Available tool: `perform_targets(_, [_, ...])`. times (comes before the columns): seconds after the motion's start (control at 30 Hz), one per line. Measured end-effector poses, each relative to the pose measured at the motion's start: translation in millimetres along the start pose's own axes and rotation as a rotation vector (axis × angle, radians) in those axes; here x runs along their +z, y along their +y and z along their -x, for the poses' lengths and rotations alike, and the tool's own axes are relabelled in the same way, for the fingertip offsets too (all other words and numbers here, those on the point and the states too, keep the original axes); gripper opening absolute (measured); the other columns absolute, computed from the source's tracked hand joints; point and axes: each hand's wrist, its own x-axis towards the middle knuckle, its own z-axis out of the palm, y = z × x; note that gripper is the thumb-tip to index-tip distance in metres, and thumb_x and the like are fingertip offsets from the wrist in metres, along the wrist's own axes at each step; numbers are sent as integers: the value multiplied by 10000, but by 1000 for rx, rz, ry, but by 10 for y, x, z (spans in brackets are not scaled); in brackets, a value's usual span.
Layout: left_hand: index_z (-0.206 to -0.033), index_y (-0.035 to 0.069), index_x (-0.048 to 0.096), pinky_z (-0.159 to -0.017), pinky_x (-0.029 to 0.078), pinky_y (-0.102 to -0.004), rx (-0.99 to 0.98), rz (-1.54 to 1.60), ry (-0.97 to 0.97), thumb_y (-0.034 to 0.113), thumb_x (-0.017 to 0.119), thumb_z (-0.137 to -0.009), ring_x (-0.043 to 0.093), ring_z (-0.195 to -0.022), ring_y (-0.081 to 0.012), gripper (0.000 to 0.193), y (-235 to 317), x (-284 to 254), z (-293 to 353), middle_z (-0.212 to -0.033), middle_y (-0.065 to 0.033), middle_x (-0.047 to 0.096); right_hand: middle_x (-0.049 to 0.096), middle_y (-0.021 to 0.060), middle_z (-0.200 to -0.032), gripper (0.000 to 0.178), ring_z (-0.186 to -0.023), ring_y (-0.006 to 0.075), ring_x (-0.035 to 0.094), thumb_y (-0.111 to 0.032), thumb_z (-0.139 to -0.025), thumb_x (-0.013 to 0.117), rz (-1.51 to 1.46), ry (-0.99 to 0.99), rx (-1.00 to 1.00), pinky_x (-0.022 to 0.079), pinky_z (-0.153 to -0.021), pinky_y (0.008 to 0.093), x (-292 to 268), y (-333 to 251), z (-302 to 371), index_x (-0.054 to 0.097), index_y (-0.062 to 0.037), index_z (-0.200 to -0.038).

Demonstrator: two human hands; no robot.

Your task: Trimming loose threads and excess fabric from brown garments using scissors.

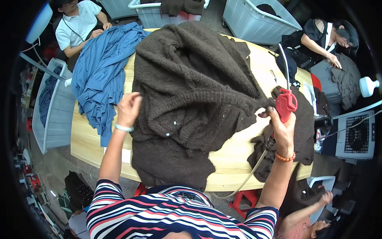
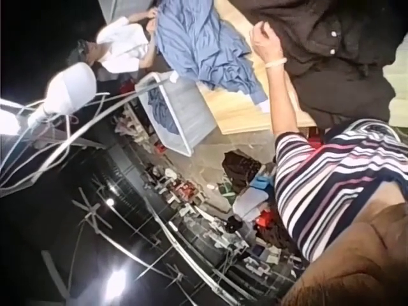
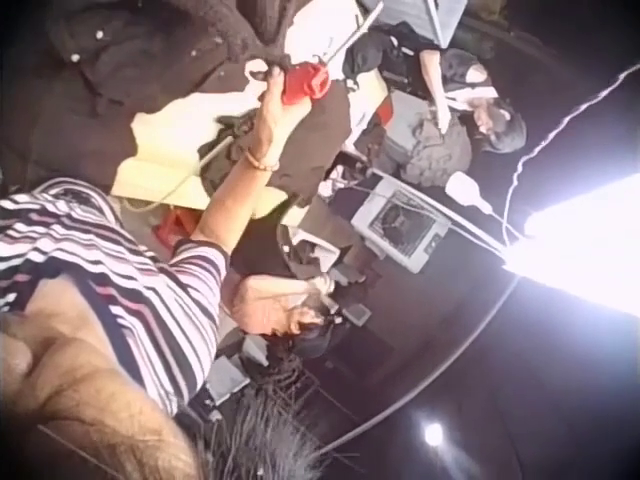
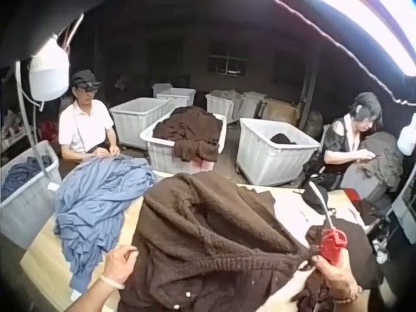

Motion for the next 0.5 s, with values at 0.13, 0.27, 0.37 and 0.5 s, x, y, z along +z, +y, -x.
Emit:
perform_targets(0.13, [-1376,87,470,-959,402,-438,281,-250,-85,402,845,-666,512,-1151,-346,862,680,384,359,-1256,-158,543,683,8,-757,150,-580,27,508,-165,-949,641,-42,112,-39,370,-509,189,-335,85,112,670,-34,-882])
perform_targets(0.27, [-1324,55,517,-931,473,-396,144,-188,63,-91,584,-632,573,-1089,-359,711,454,644,428,-1183,-183,575,659,9,-766,171,-591,56,528,-233,-954,639,0,289,-19,390,-530,201,-797,128,294,627,-68,-911])
perform_targets(0.37, [-1137,-3,655,-917,496,-321,-129,38,24,-151,454,-634,675,-1018,-299,561,204,470,413,-1048,-200,702,644,-3,-760,199,-567,50,500,-273,-944,656,112,374,48,380,-519,201,-1323,361,537,626,-76,-935])
perform_targets(0.5, [-1053,-9,698,-836,520,-341,-212,-143,-40,-88,481,-706,700,-926,-319,417,145,177,32,-1005,-235,704,615,-27,-741,194,-544,39,478,-278,-939,662,95,481,136,347,-480,193,-1729,725,929,629,-87,-930])
